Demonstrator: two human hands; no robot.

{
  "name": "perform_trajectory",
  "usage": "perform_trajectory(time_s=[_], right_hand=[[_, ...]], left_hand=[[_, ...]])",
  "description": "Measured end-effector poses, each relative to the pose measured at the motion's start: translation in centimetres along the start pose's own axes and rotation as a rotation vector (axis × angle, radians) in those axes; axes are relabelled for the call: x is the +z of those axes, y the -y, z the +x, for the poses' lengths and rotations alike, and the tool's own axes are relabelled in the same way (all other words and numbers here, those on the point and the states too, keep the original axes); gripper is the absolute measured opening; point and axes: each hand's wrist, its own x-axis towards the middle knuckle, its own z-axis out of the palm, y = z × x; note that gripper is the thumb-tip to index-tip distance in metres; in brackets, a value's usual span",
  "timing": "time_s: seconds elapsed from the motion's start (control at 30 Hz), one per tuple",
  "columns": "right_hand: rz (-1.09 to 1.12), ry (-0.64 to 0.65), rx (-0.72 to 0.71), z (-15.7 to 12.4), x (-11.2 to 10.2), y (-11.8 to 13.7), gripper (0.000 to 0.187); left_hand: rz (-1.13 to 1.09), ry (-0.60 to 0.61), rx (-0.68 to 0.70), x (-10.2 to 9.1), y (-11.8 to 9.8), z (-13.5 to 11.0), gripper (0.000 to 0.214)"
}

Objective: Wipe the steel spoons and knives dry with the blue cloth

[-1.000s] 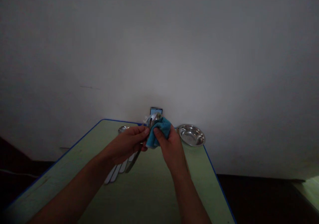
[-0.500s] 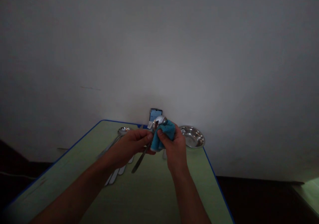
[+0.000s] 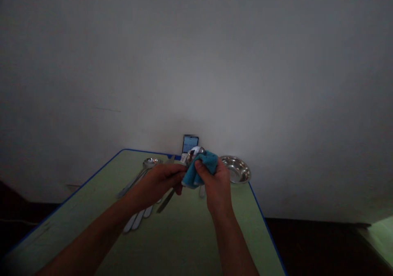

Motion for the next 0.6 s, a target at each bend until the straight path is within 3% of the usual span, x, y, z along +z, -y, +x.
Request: perform_trajectory(time_s=[0.33,0.6], right_hand=[[0.089,0.006,0.040,0.1,0.3,0.2,0.021],[0.182,0.005,0.081,0.1,0.3,0.4,0.016]], left_hand=[[0.139,0.056,0.086,-1.1,0.7,-0.2,0.026],[0.181,0.093,0.106,-1.6,0.0,-0.1,0.023]])
